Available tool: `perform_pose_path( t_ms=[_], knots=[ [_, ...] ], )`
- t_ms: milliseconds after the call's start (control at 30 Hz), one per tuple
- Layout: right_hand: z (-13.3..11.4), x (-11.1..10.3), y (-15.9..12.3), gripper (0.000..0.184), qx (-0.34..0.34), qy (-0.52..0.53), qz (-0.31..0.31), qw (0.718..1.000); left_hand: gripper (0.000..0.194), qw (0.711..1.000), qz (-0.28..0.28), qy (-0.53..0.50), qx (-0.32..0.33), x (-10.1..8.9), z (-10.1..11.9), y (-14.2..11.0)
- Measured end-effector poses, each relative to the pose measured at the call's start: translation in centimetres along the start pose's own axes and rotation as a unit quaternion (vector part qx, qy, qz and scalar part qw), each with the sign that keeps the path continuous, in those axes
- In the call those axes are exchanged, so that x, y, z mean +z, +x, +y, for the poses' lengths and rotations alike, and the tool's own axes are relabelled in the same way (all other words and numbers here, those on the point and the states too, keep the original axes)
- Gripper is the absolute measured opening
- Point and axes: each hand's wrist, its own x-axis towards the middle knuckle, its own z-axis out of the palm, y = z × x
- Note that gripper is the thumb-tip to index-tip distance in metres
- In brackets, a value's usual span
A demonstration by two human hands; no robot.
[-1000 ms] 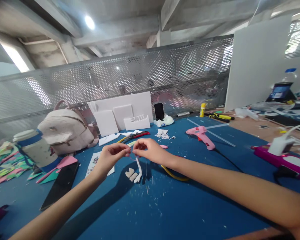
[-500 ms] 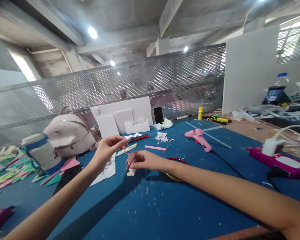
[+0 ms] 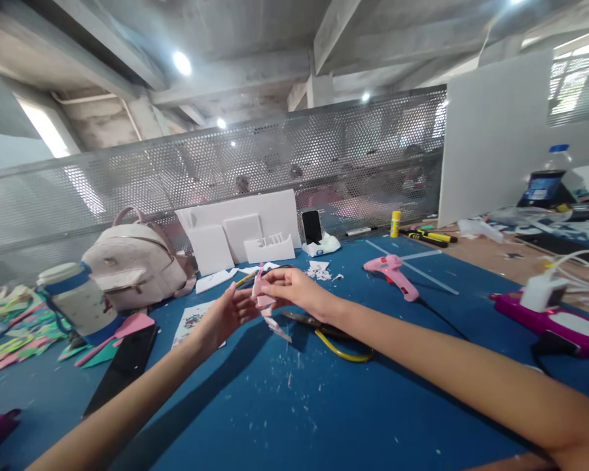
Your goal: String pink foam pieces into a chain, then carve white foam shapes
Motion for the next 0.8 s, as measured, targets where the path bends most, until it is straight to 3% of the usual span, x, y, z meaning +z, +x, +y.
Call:
perform_pose_path(
  t_ms=[100, 200, 367, 567, 700, 800],
  knots=[
    [1.5, 0.2, 0.9, 0.034, 0.014, 0.055, 0.030, 0.998, 0.075, 0.998, -0.051, -0.013, -0.035, 0.7, -1.3, -0.4],
    [2.9, 0.0, 1.8, 0.038, 0.024, 0.090, 0.042, 0.995, 0.065, 0.996, -0.074, -0.006, -0.053, 1.0, -2.0, -1.2],
    [4.0, -1.1, 2.3, 0.039, 0.014, 0.119, 0.040, 0.992, 0.052, 0.997, -0.050, 0.013, -0.052, -0.2, -3.0, -1.4],
    [4.5, -2.1, 2.5, 0.054, -0.003, 0.139, 0.051, 0.989, 0.041, 0.999, -0.024, 0.033, -0.026, -1.9, -4.0, -0.5],
    [4.7, -2.5, 2.7, 0.059, -0.007, 0.142, 0.067, 0.988, 0.021, 0.997, -0.022, 0.069, -0.008, -2.3, -4.6, 0.0],
    [4.6, -2.6, 2.6, 0.062, -0.005, 0.136, 0.077, 0.988, 0.018, 0.995, -0.013, 0.095, 0.006, -2.2, -4.9, 0.1]
  ],
)
